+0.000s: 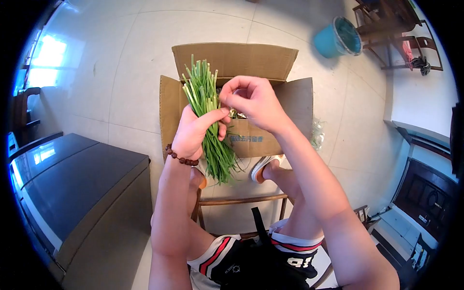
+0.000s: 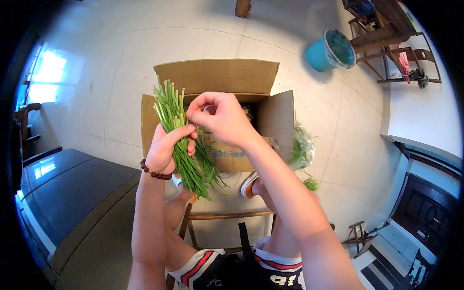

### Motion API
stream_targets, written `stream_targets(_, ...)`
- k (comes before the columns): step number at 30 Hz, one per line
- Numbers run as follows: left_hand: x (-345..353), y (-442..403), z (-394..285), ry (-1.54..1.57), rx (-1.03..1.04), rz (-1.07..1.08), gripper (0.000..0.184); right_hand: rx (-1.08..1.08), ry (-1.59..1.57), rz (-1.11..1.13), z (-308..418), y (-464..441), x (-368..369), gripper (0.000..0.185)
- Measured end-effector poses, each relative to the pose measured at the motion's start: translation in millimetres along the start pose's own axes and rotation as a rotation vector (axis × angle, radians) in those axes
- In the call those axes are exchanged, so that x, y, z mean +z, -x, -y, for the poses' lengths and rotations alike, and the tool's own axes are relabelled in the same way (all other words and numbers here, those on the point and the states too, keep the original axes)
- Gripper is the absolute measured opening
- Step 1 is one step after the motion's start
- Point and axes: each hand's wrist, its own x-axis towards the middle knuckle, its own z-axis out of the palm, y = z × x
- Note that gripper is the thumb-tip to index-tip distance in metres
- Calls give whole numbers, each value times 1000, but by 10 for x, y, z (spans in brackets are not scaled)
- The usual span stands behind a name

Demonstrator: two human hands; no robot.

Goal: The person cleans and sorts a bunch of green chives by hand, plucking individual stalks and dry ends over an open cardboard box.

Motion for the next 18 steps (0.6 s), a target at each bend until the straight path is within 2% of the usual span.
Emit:
stream_targets(2,57,1,-15,4,-12,-21,12,-88,60,-113,106,3,-85,10)
stream_targets(6,139,26,-58,-17,-2,-18,15,-128,-117,-212,281,42,-373,11)
stream_targets(8,199,100,-90,-38,19,-3,16,-168,-192,-179,351,116,-439,13)
stream_targets(12,454,524,-201,-101,135,-1,17,-125,93,-143,700,589,-244,20)
stream_targets(14,604,837,-129,-64,151,-1,17,-124,-5,-67,795,919,-54,22)
stream_targets(16,798,1136,-87,-26,168,41,20,-205,65,-61,789,1219,92,21)
stream_targets(18,1043,1463,-62,-92,201,93,24,-171,173,-31,1029,1653,230,13)
